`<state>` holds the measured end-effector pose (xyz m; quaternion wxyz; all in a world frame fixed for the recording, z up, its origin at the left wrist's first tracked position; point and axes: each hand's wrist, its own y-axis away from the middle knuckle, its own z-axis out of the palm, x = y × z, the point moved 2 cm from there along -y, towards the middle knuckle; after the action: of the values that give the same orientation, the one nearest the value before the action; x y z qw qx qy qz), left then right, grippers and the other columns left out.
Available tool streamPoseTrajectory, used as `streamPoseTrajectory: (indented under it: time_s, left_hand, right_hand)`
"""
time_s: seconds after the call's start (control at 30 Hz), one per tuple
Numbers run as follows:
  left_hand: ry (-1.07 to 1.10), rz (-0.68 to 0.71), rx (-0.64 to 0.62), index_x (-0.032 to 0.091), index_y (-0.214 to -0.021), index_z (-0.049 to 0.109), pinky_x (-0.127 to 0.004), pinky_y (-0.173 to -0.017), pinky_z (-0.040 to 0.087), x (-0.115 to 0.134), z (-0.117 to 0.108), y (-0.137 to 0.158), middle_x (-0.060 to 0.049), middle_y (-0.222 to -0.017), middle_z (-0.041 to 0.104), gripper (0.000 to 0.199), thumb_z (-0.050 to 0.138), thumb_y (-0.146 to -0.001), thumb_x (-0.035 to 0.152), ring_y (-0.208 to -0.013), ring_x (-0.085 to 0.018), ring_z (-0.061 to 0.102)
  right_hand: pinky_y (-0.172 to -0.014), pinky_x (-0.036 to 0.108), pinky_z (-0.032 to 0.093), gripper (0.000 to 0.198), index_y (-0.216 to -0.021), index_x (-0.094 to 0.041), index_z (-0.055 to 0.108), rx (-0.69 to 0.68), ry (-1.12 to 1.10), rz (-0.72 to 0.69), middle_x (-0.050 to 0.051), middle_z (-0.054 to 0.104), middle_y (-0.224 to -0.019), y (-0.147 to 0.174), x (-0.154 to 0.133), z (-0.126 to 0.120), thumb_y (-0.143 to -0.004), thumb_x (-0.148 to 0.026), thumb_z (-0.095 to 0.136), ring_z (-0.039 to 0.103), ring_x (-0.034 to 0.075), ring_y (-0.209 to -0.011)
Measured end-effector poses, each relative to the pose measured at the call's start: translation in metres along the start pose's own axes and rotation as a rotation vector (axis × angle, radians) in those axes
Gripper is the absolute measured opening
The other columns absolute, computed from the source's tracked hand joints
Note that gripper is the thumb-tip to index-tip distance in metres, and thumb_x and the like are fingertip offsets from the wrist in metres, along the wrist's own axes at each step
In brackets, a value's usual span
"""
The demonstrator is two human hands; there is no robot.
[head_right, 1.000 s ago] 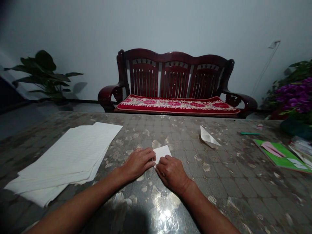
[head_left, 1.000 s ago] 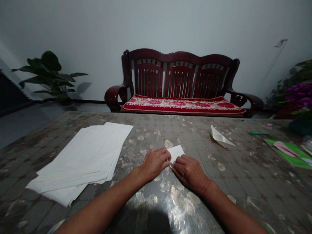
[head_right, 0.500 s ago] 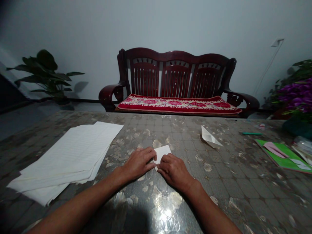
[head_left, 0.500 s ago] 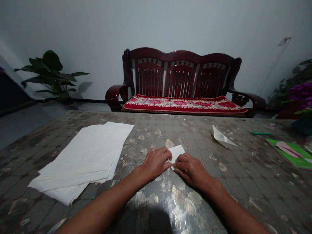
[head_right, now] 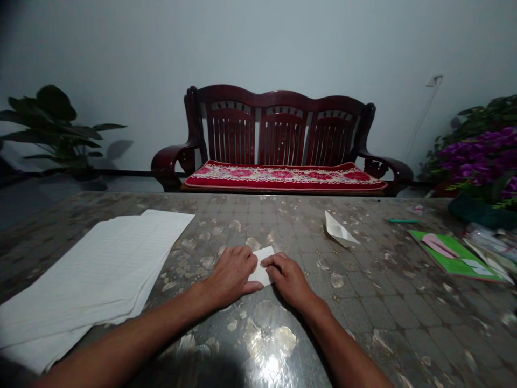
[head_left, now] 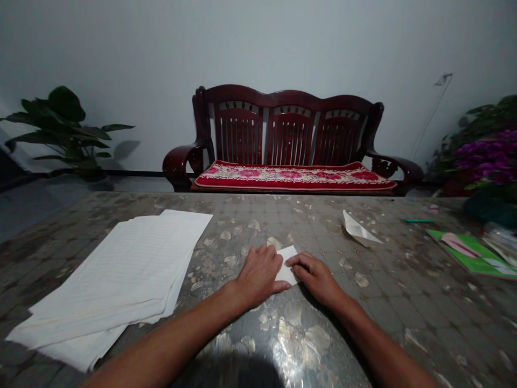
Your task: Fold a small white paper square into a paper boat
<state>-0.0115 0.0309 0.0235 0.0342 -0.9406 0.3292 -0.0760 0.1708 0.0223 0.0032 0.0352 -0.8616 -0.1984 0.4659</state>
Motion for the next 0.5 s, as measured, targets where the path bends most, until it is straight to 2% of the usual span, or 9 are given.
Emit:
streamPoseTrajectory:
  time_s: [0.1,0.17,0.27,0.4,0.5]
  left_hand:
    - [-0.008,0.058,0.024,0.017,-0.103,0.060,-0.049,-0.097,0.038,-0.003,0.008,-0.001,-0.012,-0.111,0.060,0.046,0.073,-0.080,0.055,-0.111,-0.033,0.052]
    - [0.020,0.081,0.041,0.018,-0.112,0.058,-0.052,-0.106,0.033,-0.005,0.015,0.001,-0.013,-0.125,0.058,0.049,0.074,-0.081,0.052,-0.123,-0.033,0.049]
    - [0.048,0.093,0.035,0.019,-0.135,0.046,-0.059,-0.115,0.022,-0.007,0.025,0.002,-0.015,-0.149,0.046,0.061,0.070,-0.086,0.048,-0.142,-0.033,0.034]
    - [0.054,0.110,-0.044,0.019,-0.150,0.030,-0.064,-0.117,0.018,-0.008,0.032,0.002,-0.017,-0.160,0.031,0.067,0.055,-0.096,0.048,-0.150,-0.032,0.023]
    - [0.062,0.113,-0.058,0.019,-0.154,0.024,-0.064,-0.118,0.015,-0.008,0.032,0.003,-0.016,-0.162,0.025,0.065,0.044,-0.100,0.049,-0.152,-0.031,0.017]
  right_hand:
    - [-0.079,0.031,0.051,0.022,-0.096,-0.021,0.069,0.075,0.052,-0.023,0.005,0.066,-0.092,0.001,-0.001,0.004,-0.090,-0.015,0.049,0.063,0.018,-0.086]
    - [-0.081,0.032,0.052,0.024,-0.100,-0.021,0.068,0.099,0.072,-0.077,0.006,0.066,-0.095,0.002,-0.003,0.007,-0.093,-0.015,0.046,0.063,0.019,-0.090]
    - [-0.092,0.036,0.052,0.031,-0.117,-0.022,0.063,0.098,0.141,-0.171,0.010,0.066,-0.110,0.005,-0.003,0.010,-0.098,-0.017,0.039,0.062,0.020,-0.104]
    - [-0.113,0.048,0.039,0.044,-0.144,-0.021,0.046,0.009,0.384,-0.198,0.014,0.055,-0.143,0.009,0.003,0.015,-0.101,-0.022,0.036,0.049,0.023,-0.134]
    - [-0.118,0.055,0.029,0.051,-0.153,-0.021,0.034,-0.079,0.530,-0.157,0.013,0.044,-0.153,0.008,0.009,0.017,-0.103,-0.028,0.034,0.038,0.025,-0.143]
